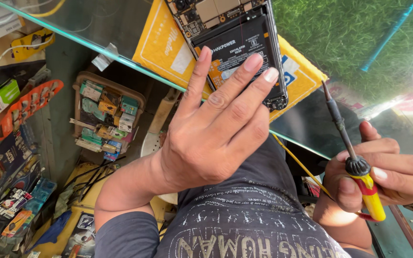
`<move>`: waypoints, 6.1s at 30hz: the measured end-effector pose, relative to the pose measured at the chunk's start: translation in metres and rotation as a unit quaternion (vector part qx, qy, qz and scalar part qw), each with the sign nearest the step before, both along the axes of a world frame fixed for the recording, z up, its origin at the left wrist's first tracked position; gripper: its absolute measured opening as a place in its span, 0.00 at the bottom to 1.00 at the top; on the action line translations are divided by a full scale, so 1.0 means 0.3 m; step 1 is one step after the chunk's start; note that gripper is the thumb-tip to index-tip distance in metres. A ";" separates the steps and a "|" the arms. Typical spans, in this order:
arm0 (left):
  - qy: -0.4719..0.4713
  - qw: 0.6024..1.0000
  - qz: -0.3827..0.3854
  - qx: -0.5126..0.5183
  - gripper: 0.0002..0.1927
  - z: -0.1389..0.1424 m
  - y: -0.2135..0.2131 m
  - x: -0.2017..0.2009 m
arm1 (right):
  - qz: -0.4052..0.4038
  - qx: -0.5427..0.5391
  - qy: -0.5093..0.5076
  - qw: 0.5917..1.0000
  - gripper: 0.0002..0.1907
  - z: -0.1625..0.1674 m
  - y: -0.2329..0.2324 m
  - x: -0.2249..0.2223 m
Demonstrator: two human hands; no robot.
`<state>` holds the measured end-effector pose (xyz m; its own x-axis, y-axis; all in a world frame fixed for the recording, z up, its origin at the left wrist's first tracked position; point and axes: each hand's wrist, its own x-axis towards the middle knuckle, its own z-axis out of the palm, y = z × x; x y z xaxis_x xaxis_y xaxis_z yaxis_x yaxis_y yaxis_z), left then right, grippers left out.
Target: The person uses a yellow-handled screwdriver to repeatedly pry and adjust the lower edge of a disassembled smartphone resting on a yellow envelope on a glass counter. The hands stabilize the phone while the tool is inserted along the seam near the battery area.
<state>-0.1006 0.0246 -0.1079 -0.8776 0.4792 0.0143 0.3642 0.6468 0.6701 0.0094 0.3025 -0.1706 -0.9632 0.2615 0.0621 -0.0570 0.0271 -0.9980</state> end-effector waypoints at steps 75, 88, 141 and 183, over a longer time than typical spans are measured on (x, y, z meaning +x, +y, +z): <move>0.027 0.999 0.034 -0.033 0.03 -0.021 0.061 0.007 | 0.062 0.022 0.021 0.998 0.19 -0.102 0.241 -0.051; 0.028 0.999 0.036 -0.029 0.03 -0.024 0.059 0.011 | 0.008 0.038 0.033 0.999 0.19 -0.076 0.152 -0.077; -0.003 0.998 0.061 -0.009 0.04 0.000 0.040 -0.016 | 0.025 0.022 0.040 0.999 0.19 -0.029 0.074 -0.136; -0.055 0.996 0.066 0.034 0.04 0.021 0.029 -0.022 | 0.129 -0.087 0.002 0.988 0.12 -0.044 0.201 -0.081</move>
